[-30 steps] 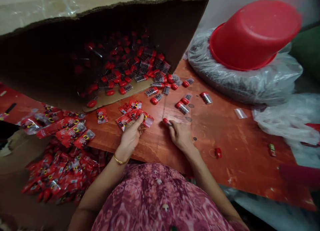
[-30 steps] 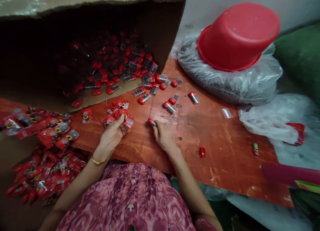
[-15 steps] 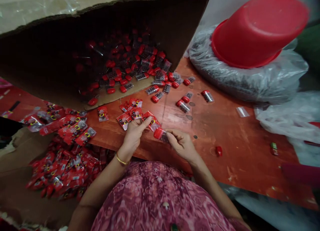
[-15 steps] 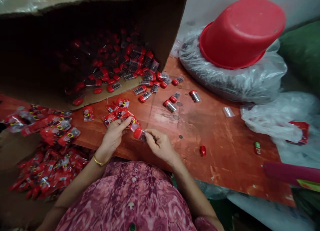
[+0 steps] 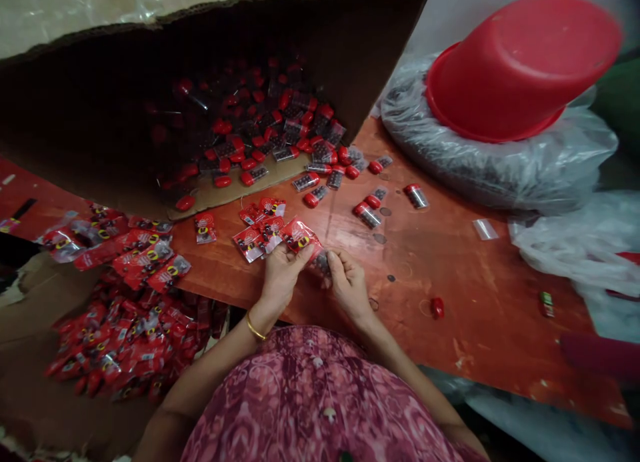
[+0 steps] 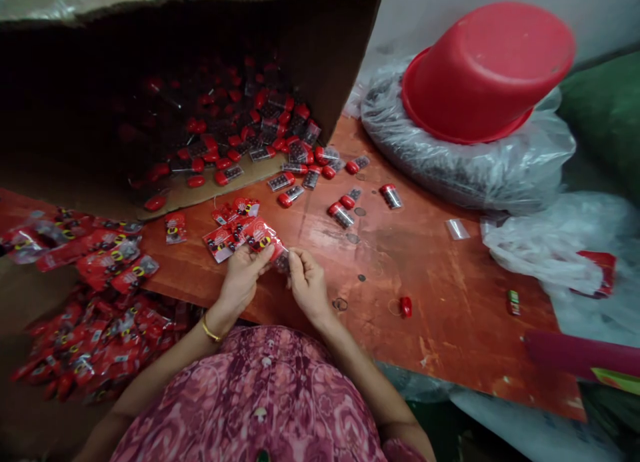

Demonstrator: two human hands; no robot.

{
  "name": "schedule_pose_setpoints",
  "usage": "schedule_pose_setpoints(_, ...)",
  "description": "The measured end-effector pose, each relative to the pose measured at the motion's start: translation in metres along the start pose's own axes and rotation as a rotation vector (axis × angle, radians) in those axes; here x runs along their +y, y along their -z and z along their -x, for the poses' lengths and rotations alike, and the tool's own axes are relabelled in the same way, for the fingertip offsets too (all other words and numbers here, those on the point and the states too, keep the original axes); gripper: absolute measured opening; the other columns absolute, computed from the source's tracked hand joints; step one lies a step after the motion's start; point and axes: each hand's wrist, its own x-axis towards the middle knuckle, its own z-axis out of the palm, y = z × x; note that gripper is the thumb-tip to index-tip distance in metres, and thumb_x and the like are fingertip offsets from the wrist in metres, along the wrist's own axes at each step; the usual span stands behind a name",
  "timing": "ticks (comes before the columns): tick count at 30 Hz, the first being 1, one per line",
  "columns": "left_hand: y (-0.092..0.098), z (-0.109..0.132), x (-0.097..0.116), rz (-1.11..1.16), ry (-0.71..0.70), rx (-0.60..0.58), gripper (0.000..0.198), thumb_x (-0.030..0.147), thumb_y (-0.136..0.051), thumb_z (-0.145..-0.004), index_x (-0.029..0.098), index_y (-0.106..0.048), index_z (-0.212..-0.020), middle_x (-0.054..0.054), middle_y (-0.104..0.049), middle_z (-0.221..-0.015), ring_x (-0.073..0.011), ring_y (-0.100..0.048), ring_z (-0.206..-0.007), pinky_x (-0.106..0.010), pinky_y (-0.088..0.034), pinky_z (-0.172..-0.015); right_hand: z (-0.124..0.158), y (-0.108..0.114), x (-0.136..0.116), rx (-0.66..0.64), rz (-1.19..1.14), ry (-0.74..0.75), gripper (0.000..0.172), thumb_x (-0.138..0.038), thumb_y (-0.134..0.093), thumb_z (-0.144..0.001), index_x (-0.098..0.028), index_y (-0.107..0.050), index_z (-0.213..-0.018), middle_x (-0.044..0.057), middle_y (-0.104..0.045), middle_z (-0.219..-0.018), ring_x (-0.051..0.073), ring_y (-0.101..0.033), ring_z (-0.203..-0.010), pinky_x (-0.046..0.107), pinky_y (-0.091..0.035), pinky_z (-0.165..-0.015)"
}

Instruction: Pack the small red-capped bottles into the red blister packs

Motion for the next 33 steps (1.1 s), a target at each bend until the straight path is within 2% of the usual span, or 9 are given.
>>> schedule_pose_setpoints(6,-0.003,-0.004,0.005,0.099,0.048,-0.021,0.039,0.041,-0.083,-0.049,0.014,-0.059,-0.066,0.002,-0.062,-0.059,-0.0080,-0.054,-0.052,-0.020,-0.043,-0.053,-0.004,-0.002,-0.003,-0.029,-0.059,-0.020,0.032,-0.052,-0.048,-0.084,-0.021,-0.051,-0.086,-0.008,-0.049,-0.055,0.007,-0.044,-0.039,0.020,-0.038,-0.040)
schedule_pose_setpoints(10,-0.005,-0.005,0.006,0.101,-0.015,0.027,0.039,0.041,-0.082,-0.051,0.015,-0.058,-0.068,0.003,-0.062,-0.061,-0.0080,-0.054,-0.051,-0.020,-0.043,-0.050,-0.006,-0.002,-0.006,-0.085,-0.105,-0.046,0.032,-0.053,-0.052,-0.081,-0.021,-0.047,-0.082,-0.008,-0.053,-0.058,0.006,-0.047,-0.037,0.019,-0.038,-0.039)
schedule_pose_setpoints(15,-0.009,-0.004,-0.002,0.035,0.027,-0.131,0.040,0.047,-0.079,-0.055,0.016,-0.056,-0.068,0.005,-0.056,-0.054,-0.0069,-0.045,-0.040,-0.021,-0.036,-0.039,-0.011,-0.011,-0.008,0.077,-0.106,0.016,0.034,-0.054,-0.054,-0.080,-0.022,-0.046,-0.079,-0.011,-0.047,-0.047,0.006,-0.040,-0.033,0.018,-0.034,-0.034)
schedule_pose_setpoints(20,-0.003,-0.007,0.000,0.024,-0.006,-0.159,0.040,0.049,-0.077,-0.058,0.015,-0.056,-0.062,0.004,-0.053,-0.053,-0.0069,-0.045,-0.045,-0.020,-0.037,-0.042,-0.019,-0.016,-0.006,-0.016,-0.112,-0.016,0.038,-0.057,-0.061,-0.072,-0.022,-0.046,-0.073,-0.008,-0.053,-0.048,0.007,-0.043,-0.033,0.019,-0.034,-0.034)
schedule_pose_setpoints(24,0.006,-0.007,0.006,0.035,0.063,-0.129,0.039,0.045,-0.082,-0.053,0.015,-0.058,-0.060,0.003,-0.057,-0.053,-0.0082,-0.051,-0.048,-0.021,-0.043,-0.051,-0.031,-0.021,-0.002,-0.045,0.005,0.053,0.042,-0.057,-0.059,-0.072,-0.022,-0.040,-0.060,-0.008,-0.044,-0.043,0.008,-0.039,-0.037,0.021,-0.033,-0.039)
schedule_pose_setpoints(27,0.029,-0.011,0.024,0.062,0.095,0.023,0.029,0.036,-0.080,-0.059,0.015,-0.062,-0.068,-0.003,-0.068,-0.068,-0.0143,-0.065,-0.066,-0.026,-0.051,-0.068,-0.049,-0.006,-0.002,-0.010,0.351,0.200,0.038,-0.054,-0.048,-0.082,-0.021,-0.050,-0.064,-0.002,-0.054,-0.056,0.012,-0.047,-0.052,0.025,-0.039,-0.052)
schedule_pose_setpoints(30,0.071,-0.020,0.056,0.162,-0.010,0.345,0.015,0.032,-0.066,-0.077,0.019,-0.062,-0.072,-0.004,-0.072,-0.085,-0.0146,-0.068,-0.083,-0.026,-0.052,-0.079,-0.077,0.032,-0.001,0.222,0.849,0.311,0.033,-0.047,-0.050,-0.083,-0.016,-0.061,-0.089,0.012,-0.065,-0.090,0.022,-0.055,-0.081,0.035,-0.042,-0.074)
schedule_pose_setpoints(32,0.100,-0.024,0.075,0.225,-0.102,0.523,0.025,0.038,-0.051,-0.086,0.019,-0.062,-0.075,-0.007,-0.071,-0.097,-0.0142,-0.066,-0.096,-0.025,-0.050,-0.085,-0.092,0.057,0.006,0.364,1.085,0.272,0.034,-0.039,-0.053,-0.082,-0.011,-0.062,-0.100,0.021,-0.061,-0.110,0.030,-0.052,-0.095,0.042,-0.039,-0.080)
schedule_pose_setpoints(33,0.110,-0.025,0.081,0.238,-0.134,0.567,0.032,0.042,-0.044,-0.089,0.019,-0.063,-0.076,-0.010,-0.070,-0.104,-0.0152,-0.064,-0.103,-0.026,-0.050,-0.087,-0.097,0.066,0.011,0.355,1.156,0.248,0.034,-0.034,-0.051,-0.083,-0.010,-0.061,-0.105,0.022,-0.060,-0.114,0.032,-0.051,-0.098,0.043,-0.039,-0.080)
